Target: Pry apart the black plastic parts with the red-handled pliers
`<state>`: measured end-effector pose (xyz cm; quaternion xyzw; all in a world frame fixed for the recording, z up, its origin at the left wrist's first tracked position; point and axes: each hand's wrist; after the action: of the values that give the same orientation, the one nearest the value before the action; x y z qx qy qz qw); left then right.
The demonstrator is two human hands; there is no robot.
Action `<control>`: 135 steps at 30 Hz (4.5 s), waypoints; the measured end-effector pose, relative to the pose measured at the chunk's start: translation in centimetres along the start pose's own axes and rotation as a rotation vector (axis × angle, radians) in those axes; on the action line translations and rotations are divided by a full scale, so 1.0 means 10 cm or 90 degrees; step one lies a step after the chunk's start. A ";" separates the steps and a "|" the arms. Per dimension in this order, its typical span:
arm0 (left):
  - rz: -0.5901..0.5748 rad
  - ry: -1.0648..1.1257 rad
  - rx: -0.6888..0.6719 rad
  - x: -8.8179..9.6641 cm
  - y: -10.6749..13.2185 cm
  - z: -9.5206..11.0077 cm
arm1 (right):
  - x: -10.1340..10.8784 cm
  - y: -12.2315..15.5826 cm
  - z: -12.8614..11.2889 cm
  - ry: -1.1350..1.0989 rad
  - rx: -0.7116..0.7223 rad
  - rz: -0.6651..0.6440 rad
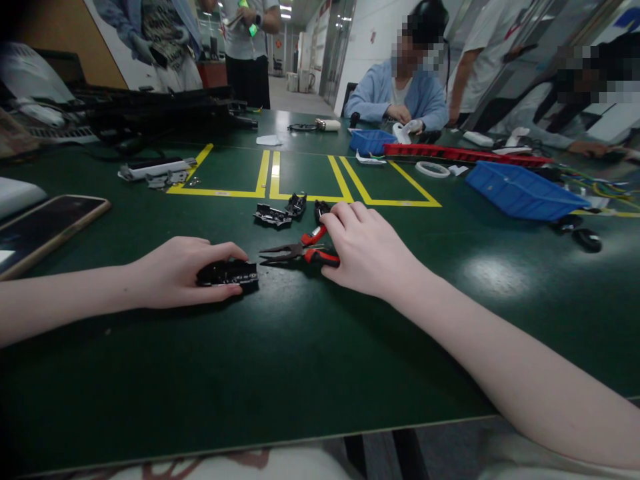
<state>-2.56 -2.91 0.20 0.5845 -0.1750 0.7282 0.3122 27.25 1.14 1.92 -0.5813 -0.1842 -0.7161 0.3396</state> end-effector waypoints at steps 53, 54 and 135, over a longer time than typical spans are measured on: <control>0.046 0.006 -0.045 -0.02 0.00 -0.13 | 0.01 0.03 -0.28 -0.195 0.050 0.105; 0.049 0.003 -0.045 -0.02 0.00 -0.13 | 0.00 0.02 -0.29 -0.198 0.051 0.101; -0.018 0.070 -0.111 0.05 -0.04 -0.12 | -0.08 -0.12 -0.27 -0.250 0.095 -0.043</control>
<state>-3.26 -1.78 0.32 0.5170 -0.2119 0.7365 0.3812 24.53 0.44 0.60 -0.6764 -0.3185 -0.5844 0.3153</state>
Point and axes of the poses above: each hand's wrist, its own y-axis away from the middle knuckle, its own x-axis out of the back of the hand, z = x × y, and after that the axes turned 8 degrees about -z, right-handed
